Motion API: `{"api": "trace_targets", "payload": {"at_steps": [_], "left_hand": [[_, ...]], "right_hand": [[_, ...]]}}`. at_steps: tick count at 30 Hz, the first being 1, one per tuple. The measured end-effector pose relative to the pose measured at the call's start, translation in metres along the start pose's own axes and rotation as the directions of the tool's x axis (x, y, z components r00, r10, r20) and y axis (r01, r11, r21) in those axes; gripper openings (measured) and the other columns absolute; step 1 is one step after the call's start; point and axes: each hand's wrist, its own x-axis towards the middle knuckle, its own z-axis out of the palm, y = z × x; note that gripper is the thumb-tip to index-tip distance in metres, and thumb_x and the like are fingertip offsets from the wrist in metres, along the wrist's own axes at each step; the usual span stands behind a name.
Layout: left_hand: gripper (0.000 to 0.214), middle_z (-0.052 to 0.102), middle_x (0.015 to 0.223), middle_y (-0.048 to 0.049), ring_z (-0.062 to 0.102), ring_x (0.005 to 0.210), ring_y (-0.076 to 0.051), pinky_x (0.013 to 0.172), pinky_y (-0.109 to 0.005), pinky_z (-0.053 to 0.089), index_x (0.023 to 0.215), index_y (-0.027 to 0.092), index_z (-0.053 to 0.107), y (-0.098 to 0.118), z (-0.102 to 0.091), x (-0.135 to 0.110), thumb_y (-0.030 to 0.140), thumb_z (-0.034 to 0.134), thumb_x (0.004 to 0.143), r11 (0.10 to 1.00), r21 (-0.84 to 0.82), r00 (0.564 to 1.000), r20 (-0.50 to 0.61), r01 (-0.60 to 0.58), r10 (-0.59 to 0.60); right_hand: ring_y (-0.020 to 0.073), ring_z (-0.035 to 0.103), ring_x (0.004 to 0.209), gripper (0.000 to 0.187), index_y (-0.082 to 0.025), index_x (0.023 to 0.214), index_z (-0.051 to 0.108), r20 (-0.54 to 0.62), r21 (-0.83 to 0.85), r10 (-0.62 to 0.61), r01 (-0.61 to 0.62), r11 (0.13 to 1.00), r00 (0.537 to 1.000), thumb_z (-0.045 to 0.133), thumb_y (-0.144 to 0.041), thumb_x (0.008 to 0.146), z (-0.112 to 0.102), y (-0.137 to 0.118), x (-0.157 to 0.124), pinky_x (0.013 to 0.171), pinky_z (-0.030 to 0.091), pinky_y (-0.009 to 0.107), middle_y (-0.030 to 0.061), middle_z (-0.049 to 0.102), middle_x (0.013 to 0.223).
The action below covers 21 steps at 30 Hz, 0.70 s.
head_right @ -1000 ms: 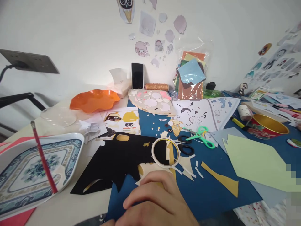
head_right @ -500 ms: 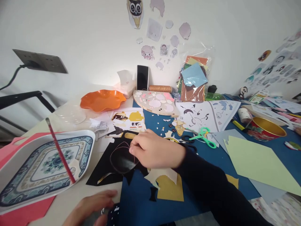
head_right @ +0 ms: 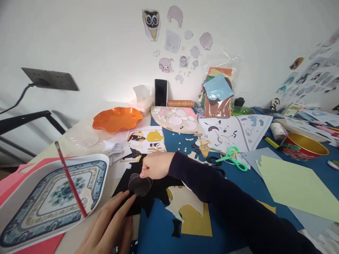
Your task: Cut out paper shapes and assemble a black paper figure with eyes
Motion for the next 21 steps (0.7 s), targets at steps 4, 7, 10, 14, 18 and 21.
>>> {"api": "trace_targets", "payload": {"at_steps": [4, 7, 10, 14, 18, 21], "left_hand": [[0.041, 0.060, 0.118, -0.0144, 0.060, 0.104, -0.027, 0.072, -0.037, 0.058, 0.119, 0.009, 0.052, 0.001, 0.005, 0.005, 0.024, 0.046, 0.081, 0.989, 0.117, 0.996, 0.004, -0.089, 0.089], [0.037, 0.063, 0.114, -0.0128, 0.062, 0.102, -0.027, 0.071, -0.037, 0.059, 0.112, 0.010, 0.058, 0.000, 0.004, 0.007, 0.024, 0.045, 0.081, 0.983, 0.135, 0.992, 0.028, -0.127, 0.125], [0.036, 0.065, 0.111, -0.0130, 0.063, 0.099, -0.028, 0.069, -0.037, 0.059, 0.108, 0.009, 0.061, -0.002, 0.001, 0.009, 0.022, 0.043, 0.080, 0.977, 0.144, 0.987, 0.043, -0.157, 0.153], [0.032, 0.065, 0.110, -0.0166, 0.063, 0.099, -0.027, 0.071, -0.038, 0.058, 0.102, 0.009, 0.061, 0.000, -0.002, 0.017, 0.018, 0.042, 0.078, 0.981, 0.128, 0.989, 0.043, -0.144, 0.140], [0.030, 0.060, 0.114, -0.0234, 0.059, 0.105, -0.030, 0.075, -0.040, 0.056, 0.097, 0.007, 0.059, 0.004, -0.002, 0.021, 0.012, 0.039, 0.075, 0.980, 0.120, 0.987, 0.046, -0.157, 0.153], [0.034, 0.061, 0.113, -0.0246, 0.061, 0.102, -0.031, 0.074, -0.039, 0.056, 0.102, 0.005, 0.057, 0.004, 0.001, 0.018, 0.013, 0.040, 0.074, 0.966, 0.179, 0.983, 0.031, -0.185, 0.183]], "right_hand": [[0.0156, 0.057, 0.085, 0.021, -0.015, 0.063, 0.062, -0.104, -0.049, 0.012, -0.017, 0.999, 0.994, 0.053, -0.016, 0.082, 0.008, -0.006, -0.005, 0.090, 0.037, 0.031, 0.0045, 0.064, 0.079], [0.0170, 0.056, 0.086, 0.012, -0.014, 0.071, 0.062, -0.232, -0.038, 0.047, -0.057, 0.998, 0.972, 0.054, -0.012, 0.080, 0.018, -0.008, -0.009, 0.081, 0.042, 0.028, 0.0062, 0.063, 0.081], [0.0163, 0.055, 0.089, 0.018, -0.012, 0.095, 0.061, -0.390, -0.058, -0.035, 0.013, 0.998, 0.920, 0.056, -0.011, 0.078, 0.029, -0.006, -0.016, 0.080, 0.043, 0.028, 0.0054, 0.063, 0.092], [0.0197, 0.043, 0.116, 0.030, -0.018, 0.112, 0.057, -0.362, -0.260, -0.297, 0.210, 0.942, 0.884, 0.046, -0.011, 0.085, 0.043, -0.002, -0.030, 0.104, 0.027, 0.040, -0.0008, 0.058, 0.119], [0.0222, 0.031, 0.129, 0.036, -0.019, 0.123, 0.050, -0.299, -0.287, -0.241, 0.154, 0.946, 0.923, 0.037, -0.017, 0.090, 0.045, 0.001, -0.041, 0.110, 0.016, 0.049, -0.0029, 0.047, 0.132], [0.0222, 0.025, 0.132, 0.033, -0.019, 0.120, 0.054, -0.271, -0.309, -0.256, 0.168, 0.936, 0.928, 0.038, -0.022, 0.091, 0.040, -0.002, -0.048, 0.111, 0.016, 0.049, -0.0033, 0.050, 0.129]]}}
